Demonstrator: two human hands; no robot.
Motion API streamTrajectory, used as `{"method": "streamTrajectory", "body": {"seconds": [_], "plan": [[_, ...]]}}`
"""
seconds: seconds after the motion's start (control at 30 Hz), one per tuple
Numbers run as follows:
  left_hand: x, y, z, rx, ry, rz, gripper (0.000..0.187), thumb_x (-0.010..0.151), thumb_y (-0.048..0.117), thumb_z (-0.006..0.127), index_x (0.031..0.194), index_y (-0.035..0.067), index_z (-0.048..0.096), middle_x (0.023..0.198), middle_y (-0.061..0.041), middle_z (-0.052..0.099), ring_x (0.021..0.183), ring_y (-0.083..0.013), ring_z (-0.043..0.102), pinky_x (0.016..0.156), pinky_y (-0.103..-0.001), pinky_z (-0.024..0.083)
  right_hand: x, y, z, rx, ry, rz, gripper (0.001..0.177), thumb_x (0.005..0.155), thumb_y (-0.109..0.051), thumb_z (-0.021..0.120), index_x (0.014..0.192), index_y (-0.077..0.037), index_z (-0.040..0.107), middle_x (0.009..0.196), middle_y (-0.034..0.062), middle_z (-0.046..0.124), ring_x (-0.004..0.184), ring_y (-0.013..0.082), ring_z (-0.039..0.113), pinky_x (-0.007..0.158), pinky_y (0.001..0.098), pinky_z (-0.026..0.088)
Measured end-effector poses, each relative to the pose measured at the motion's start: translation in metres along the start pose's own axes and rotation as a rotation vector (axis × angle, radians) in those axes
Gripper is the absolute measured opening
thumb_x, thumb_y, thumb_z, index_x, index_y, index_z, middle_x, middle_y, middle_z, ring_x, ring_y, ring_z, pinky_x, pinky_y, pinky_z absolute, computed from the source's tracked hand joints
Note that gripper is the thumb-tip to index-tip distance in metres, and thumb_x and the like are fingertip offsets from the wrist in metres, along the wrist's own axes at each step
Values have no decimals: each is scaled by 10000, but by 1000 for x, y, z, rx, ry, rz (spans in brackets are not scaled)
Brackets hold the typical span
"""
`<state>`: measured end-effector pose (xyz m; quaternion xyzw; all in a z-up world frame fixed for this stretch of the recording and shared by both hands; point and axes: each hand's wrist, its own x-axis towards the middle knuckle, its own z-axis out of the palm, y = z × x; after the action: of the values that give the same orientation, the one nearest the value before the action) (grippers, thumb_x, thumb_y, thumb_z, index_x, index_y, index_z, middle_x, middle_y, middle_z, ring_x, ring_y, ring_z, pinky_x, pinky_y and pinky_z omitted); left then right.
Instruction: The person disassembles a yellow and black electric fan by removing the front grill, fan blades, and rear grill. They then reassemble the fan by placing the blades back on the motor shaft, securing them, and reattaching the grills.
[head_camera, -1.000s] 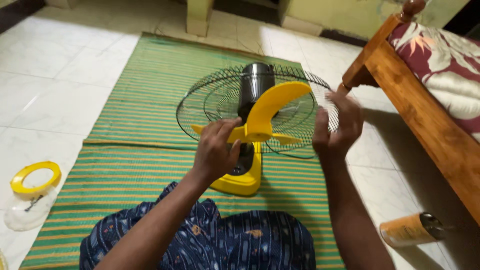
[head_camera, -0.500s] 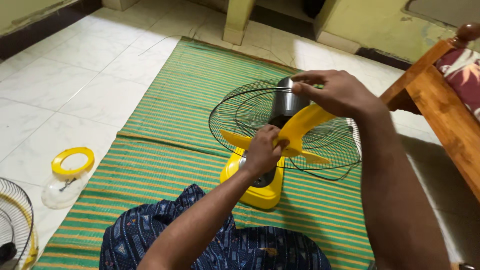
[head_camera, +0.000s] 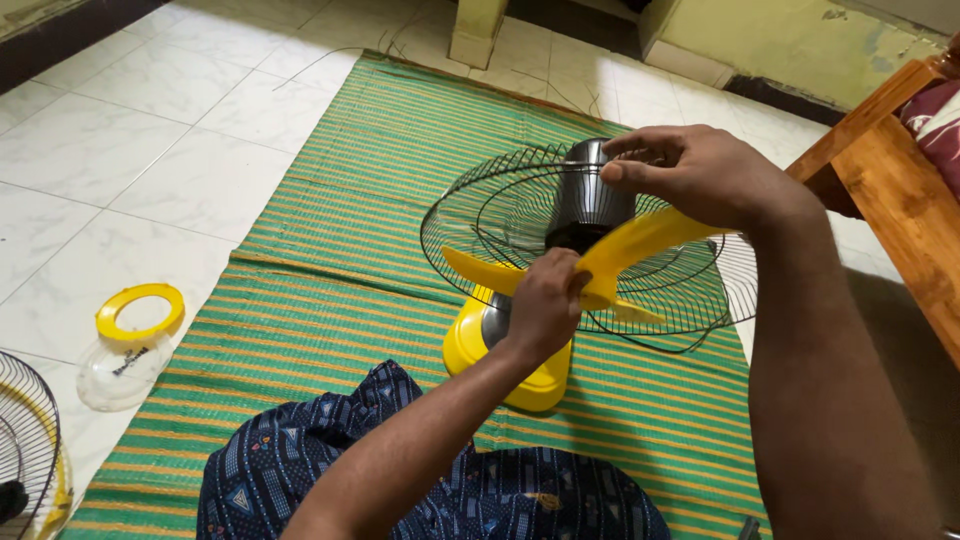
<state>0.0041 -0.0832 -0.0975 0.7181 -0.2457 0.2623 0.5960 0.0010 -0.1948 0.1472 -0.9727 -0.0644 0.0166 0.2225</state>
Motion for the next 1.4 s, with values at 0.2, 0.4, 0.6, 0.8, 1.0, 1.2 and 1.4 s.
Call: {"method": "streamTrajectory", "body": {"seconds": [0.2,0.4,0.6,0.8,1.0,1.2,1.4], "plan": [[2,7,-8,102,-51,107,162,952,112,660,1087,27,632,1077,-136,650,1010,-368,633,870,-475,496,-1,3,2,15,27,-50,581,863,-524,698,1300,-142,716,1185,90,778,1095,211,716,945,351,528],[6,18,-22,225,-162,308,514,759,201,760,1218,9,630,1101,-159,621,1032,-357,593,912,-475,451,-2,4,3,-41,52,-18,607,856,-549,694,1314,-151,706,1207,111,763,1132,229,718,969,372,536],[7,10,-23,429,-304,334,531,791,37,682,1316,26,606,1115,-115,635,1057,-308,605,949,-427,459,-3,5,4,-51,36,-27,653,832,-593,693,1324,-163,697,1212,121,758,1147,232,713,974,363,529],[10,2,-15,422,-271,335,426,778,76,728,1192,45,630,997,-120,625,948,-324,616,855,-455,465,0,4,4,-71,46,-13,669,824,-617,682,1330,-180,701,1226,117,754,1144,238,710,972,371,527],[19,-3,-11,351,-354,214,442,709,135,827,1111,87,650,960,-112,650,920,-344,649,816,-489,479,-2,5,3,-30,37,-16,675,815,-610,683,1328,-171,699,1211,115,771,1137,229,725,967,361,535],[24,-17,-15,161,-421,38,417,728,156,852,1088,85,655,1002,-125,676,995,-371,659,867,-487,514,-1,3,4,-25,27,13,683,807,-597,698,1336,-165,687,1249,112,750,1117,257,728,950,376,545],[28,-27,0,279,-460,17,429,716,199,860,1107,130,699,1011,-107,726,1043,-343,665,923,-477,495,-1,2,5,-20,37,-5,684,807,-603,702,1333,-167,692,1238,122,751,1158,239,711,972,371,528]]}}
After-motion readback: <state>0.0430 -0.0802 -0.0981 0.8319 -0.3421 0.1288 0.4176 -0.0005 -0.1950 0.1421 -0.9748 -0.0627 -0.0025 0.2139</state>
